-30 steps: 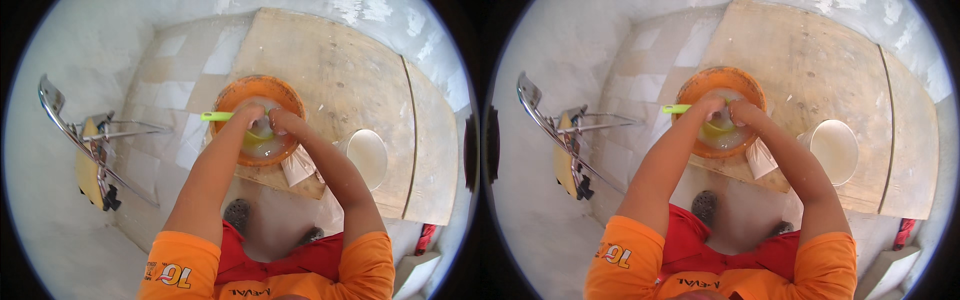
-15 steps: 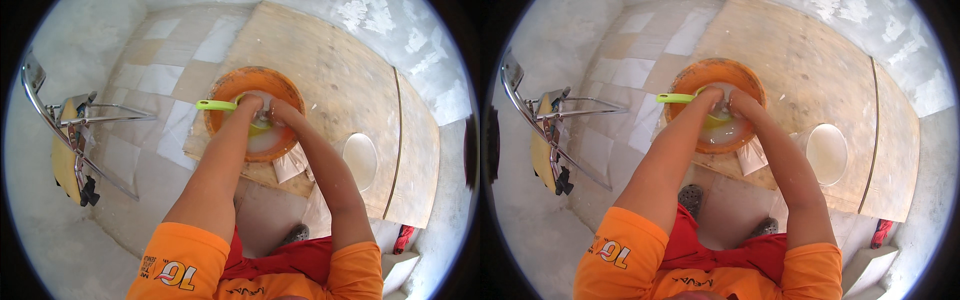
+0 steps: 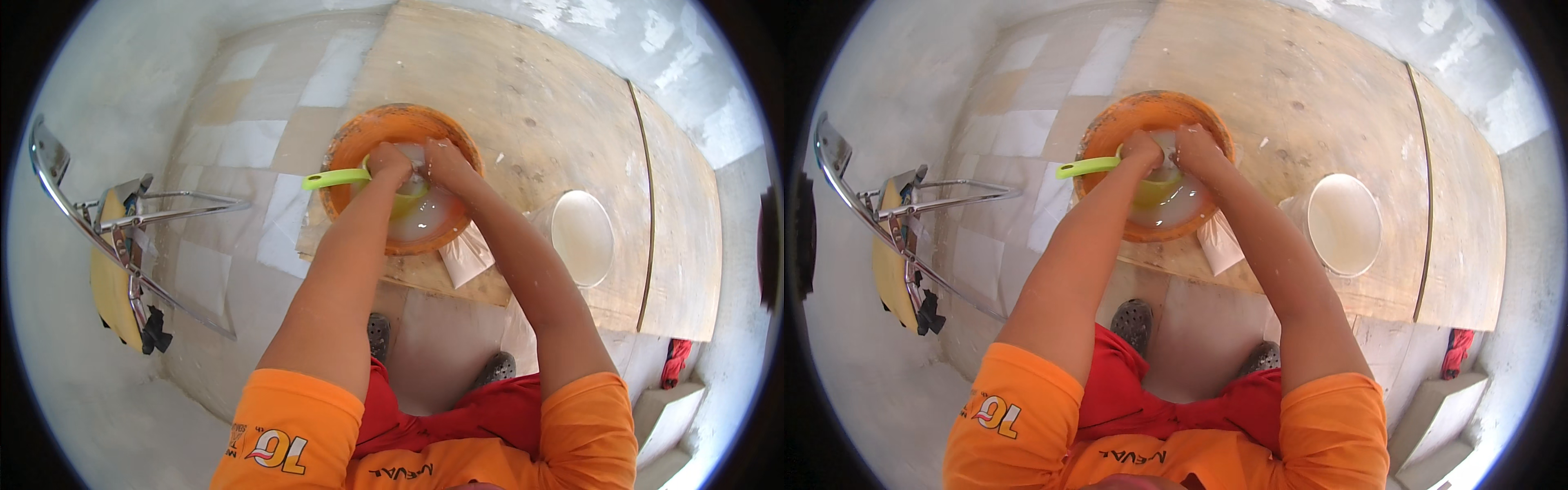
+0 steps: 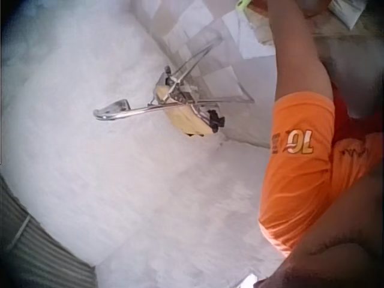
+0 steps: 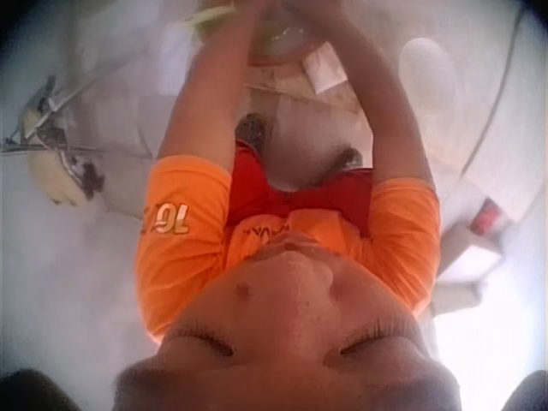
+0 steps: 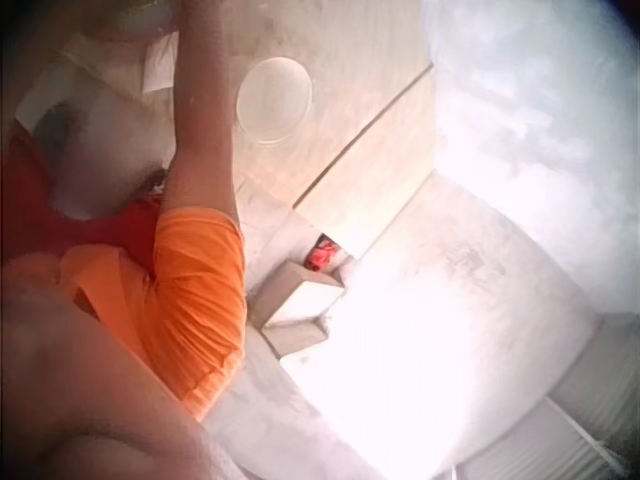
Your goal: The person mixes a white substance, likely plaster or joint compound, in a small bucket using a stick, adding liquid from a yellow cup and the contents of a small plastic bag.
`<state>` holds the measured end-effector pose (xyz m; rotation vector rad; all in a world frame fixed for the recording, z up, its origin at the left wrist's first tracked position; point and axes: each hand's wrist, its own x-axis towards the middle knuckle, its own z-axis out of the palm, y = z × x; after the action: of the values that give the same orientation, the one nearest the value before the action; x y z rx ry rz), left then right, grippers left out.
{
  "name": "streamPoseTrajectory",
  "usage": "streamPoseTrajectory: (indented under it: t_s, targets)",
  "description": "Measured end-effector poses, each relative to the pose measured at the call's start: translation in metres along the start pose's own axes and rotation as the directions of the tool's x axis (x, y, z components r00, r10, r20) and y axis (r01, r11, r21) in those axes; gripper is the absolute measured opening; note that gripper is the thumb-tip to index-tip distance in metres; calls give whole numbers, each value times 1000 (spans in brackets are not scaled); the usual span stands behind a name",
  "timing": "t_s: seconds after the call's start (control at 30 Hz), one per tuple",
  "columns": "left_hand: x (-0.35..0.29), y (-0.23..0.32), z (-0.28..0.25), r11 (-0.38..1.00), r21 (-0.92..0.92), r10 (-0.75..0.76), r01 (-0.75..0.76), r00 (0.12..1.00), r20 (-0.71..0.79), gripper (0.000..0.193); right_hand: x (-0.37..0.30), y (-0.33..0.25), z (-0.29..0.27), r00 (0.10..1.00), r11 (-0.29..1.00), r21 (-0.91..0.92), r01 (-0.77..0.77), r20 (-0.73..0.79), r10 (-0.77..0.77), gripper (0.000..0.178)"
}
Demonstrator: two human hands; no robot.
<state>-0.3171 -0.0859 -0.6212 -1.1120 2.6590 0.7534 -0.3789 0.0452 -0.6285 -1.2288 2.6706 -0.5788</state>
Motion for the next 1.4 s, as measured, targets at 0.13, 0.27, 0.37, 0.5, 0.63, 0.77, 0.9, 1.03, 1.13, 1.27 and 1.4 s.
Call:
streamPoseTrajectory:
  t_s: [0.13, 0.27, 0.37, 0.5, 0.63, 0.77, 0.9, 1.03, 1.13, 1.27, 1.4]
  targets:
    - [-15, 13, -16, 992, 106, 85, -72, 989, -119, 27, -8, 5, -12, 986, 988, 40, 148, -79, -145, 26]
    - [-24, 9, -33, 942, 277, 220, -190, 972, -84, 23, -32, -7, -54, 925, 988, 52, 144, -362, -115, 20]
    - [-11, 3, -24, 867, 338, 350, -365, 931, 106, 30, -49, 4, -78, 926, 999, 29, 33, -377, -20, 21]
    - [-19, 11, -6, 748, 447, 315, -492, 854, 413, 37, -61, 7, -69, 824, 919, -287, 270, -426, -375, 18]
    - [-20, -5, 7, 842, 329, 255, -427, 853, 456, 35, -48, -31, -43, 934, 953, -239, 187, 345, -97, 19]
    - [-27, 9, -8, 846, 356, 220, -396, 869, 443, 37, -30, -43, -32, 631, 960, -252, -126, 726, 273, 23]
    - [-20, -16, -15, 813, 419, 265, -405, 897, 354, 34, -15, -55, -4, 630, 922, -379, 82, 736, 246, 27]
    - [-37, 18, -15, 789, 403, 308, -464, 866, 394, 36, -5, 28, 46, 653, 910, -398, 115, 721, 233, 32]
    - [-19, 14, -8, 774, 429, 337, -466, 876, 345, 36, -6, 28, 34, 778, 959, -283, 2, 603, 176, 26]
    - [-11, -4, -35, 892, 297, 298, -342, 937, 183, 32, -42, -59, -61, 924, 988, -155, -7, 376, 65, 29]
    - [-34, 24, -42, 873, 269, 434, -407, 900, -46, 30, -72, -57, -103, 968, 978, -206, 23, 250, 30, 15]
